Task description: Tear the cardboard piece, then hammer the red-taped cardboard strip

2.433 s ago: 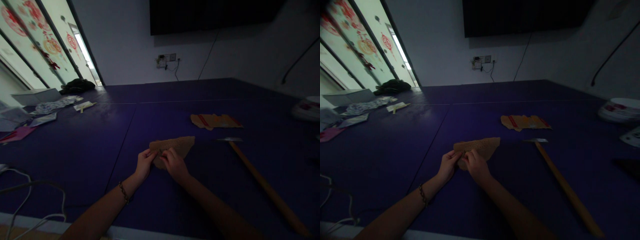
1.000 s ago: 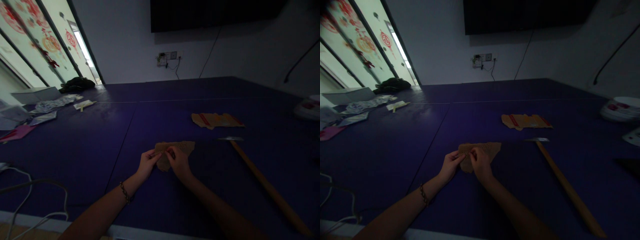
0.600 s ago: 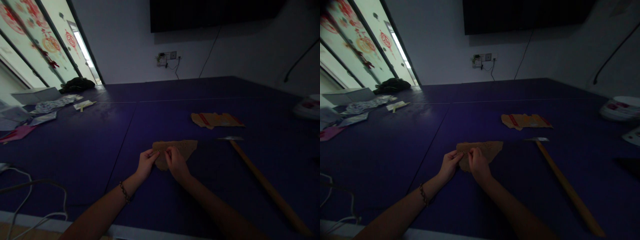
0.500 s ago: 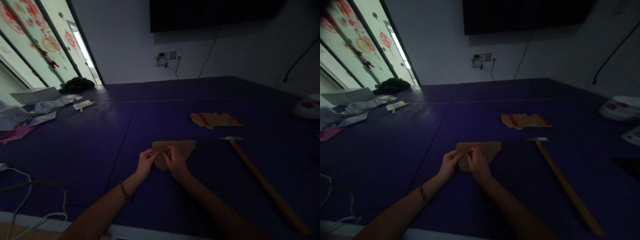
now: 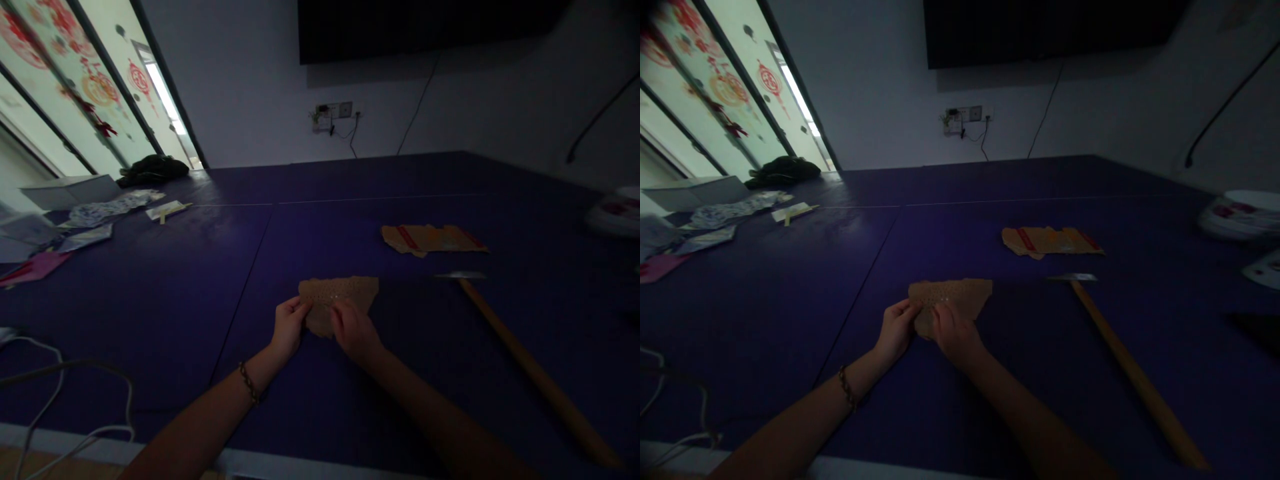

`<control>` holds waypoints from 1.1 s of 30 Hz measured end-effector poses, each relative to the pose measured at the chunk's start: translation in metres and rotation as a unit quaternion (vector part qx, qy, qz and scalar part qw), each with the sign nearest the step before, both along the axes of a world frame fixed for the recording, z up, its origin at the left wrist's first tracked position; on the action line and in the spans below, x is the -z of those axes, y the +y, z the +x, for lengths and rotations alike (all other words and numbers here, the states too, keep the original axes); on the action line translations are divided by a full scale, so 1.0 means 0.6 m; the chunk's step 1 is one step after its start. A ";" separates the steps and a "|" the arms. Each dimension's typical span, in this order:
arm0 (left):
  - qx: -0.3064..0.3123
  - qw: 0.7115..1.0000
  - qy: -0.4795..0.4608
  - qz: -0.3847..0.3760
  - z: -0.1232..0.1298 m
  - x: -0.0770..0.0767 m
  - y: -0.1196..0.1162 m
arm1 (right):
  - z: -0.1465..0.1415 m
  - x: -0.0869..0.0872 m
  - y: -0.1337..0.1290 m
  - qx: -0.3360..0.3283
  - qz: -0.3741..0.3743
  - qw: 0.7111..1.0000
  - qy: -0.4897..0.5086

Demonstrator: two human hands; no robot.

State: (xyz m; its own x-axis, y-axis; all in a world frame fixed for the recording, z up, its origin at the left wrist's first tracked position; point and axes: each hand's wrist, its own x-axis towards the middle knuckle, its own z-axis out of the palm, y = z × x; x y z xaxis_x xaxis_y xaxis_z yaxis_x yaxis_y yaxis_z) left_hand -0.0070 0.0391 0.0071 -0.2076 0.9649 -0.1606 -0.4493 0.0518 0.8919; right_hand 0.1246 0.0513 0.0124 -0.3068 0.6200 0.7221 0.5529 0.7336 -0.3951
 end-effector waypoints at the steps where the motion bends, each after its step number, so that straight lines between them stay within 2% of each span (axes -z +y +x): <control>1: -0.005 1.000 -0.005 -0.004 0.000 -0.001 0.000 | 0.000 -0.003 -0.003 -0.004 -0.032 0.998 0.049; 3: -0.010 1.000 -0.012 -0.008 0.000 -0.001 0.002 | 0.000 -0.010 -0.004 -0.018 -0.140 0.974 0.179; 4: -0.012 1.000 -0.015 -0.007 0.000 -0.001 0.003 | -0.001 -0.015 -0.002 -0.029 -0.209 0.944 0.255; 7: -0.028 0.999 -0.022 0.005 0.000 0.000 0.005 | -0.002 -0.028 0.016 -0.077 -0.385 0.807 0.441; 8: -0.029 0.999 -0.023 0.010 0.000 0.000 0.005 | -0.001 -0.031 0.023 -0.089 -0.420 0.772 0.469; 9: -0.028 0.999 -0.024 0.014 0.000 0.001 0.005 | 0.000 -0.032 0.031 -0.092 -0.441 0.755 0.476; 10: -0.025 0.999 -0.025 0.018 0.000 0.001 0.005 | 0.001 -0.033 0.037 -0.085 -0.449 0.758 0.465; 11: -0.021 0.999 -0.025 0.022 0.000 0.002 0.005 | 0.002 -0.033 0.041 -0.073 -0.444 0.780 0.435; 15: 0.000 0.999 -0.008 0.032 0.000 0.005 0.005 | 0.004 -0.023 0.044 -0.015 -0.315 0.924 0.216; 17: 0.018 0.999 0.001 0.040 0.000 0.007 0.004 | 0.003 -0.018 0.040 -0.007 -0.263 0.957 0.125; 20: 0.039 0.998 0.009 0.057 -0.001 0.009 0.003 | 0.003 -0.012 0.036 -0.003 -0.229 0.971 0.066; 26: 0.058 0.996 0.024 0.064 -0.001 0.008 0.001 | 0.005 -0.009 0.037 0.020 -0.191 0.980 0.045; 33: 0.034 0.996 0.032 0.071 -0.001 0.009 0.003 | -0.001 0.001 0.035 0.024 -0.157 0.987 -0.007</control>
State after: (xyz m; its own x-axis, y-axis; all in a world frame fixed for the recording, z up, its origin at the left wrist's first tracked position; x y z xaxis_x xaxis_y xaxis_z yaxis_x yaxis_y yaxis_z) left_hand -0.0075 0.0408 0.0016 -0.1469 0.9891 -0.0110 -0.3917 -0.0480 0.9188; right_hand 0.1239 0.0720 0.0116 -0.2790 0.8268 0.4884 0.5912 0.5487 -0.5911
